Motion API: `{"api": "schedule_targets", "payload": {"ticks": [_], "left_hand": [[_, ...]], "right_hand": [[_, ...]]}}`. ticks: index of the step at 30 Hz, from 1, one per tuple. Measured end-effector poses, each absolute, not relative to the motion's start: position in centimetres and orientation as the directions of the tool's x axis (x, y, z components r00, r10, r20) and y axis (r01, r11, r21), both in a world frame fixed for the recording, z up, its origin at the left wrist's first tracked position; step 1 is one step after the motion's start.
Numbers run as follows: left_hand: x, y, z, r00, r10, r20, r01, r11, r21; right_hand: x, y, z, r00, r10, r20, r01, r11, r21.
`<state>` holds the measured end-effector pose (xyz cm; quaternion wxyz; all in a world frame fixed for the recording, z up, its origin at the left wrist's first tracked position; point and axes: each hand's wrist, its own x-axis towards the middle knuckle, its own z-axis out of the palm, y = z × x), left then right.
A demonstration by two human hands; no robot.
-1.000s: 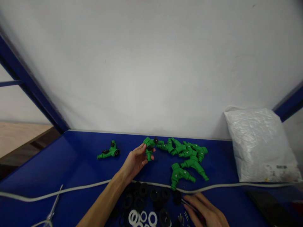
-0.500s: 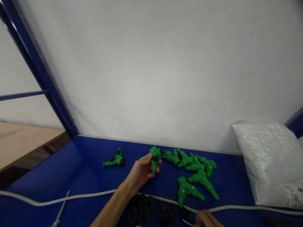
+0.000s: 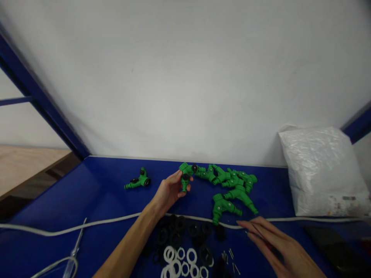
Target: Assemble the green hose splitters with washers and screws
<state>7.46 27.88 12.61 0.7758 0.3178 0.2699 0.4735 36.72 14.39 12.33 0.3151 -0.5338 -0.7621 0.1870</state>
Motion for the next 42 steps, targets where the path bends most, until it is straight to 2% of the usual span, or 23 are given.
{"api": "schedule_targets", "payload": {"ticks": [5,7,9,13,19,29,42], "left_hand": [[7.5,27.9,12.5,0.406,0.906,-0.121,-0.516,0.337,0.787],[7.5,27.9,12.6,0.395,0.911,-0.122,-0.496,0.323,0.806],[7.5,27.8,12.8,0.382,0.916,-0.123,-0.472,0.308,0.826],[7.8,27.6,13.1,0.381,0.914,-0.14,-0.409,0.302,0.861],[8.7,27.4,12.4,0.422,0.895,-0.144,-0.359,0.311,0.88],[8.8,27.6,11.4,0.427,0.89,-0.158,-0.327,0.315,0.891],[8.9,27.5,11.0,0.453,0.882,-0.131,-0.309,0.293,0.905]], "right_hand": [[32.2,17.1,16.8,-0.159,0.93,0.331,0.57,0.361,-0.738],[30.6,18.9,17.7,-0.139,0.948,0.285,0.499,0.316,-0.807],[29.3,21.1,18.0,-0.096,0.953,0.288,0.39,0.302,-0.87],[27.4,24.2,16.8,-0.033,0.945,0.326,0.303,0.321,-0.897],[26.4,24.1,14.8,-0.002,0.915,0.404,0.286,0.387,-0.876],[25.5,23.5,14.5,-0.02,0.854,0.519,0.308,0.499,-0.81],[25.2,23.4,14.2,0.028,0.817,0.576,0.368,0.527,-0.766]]}}
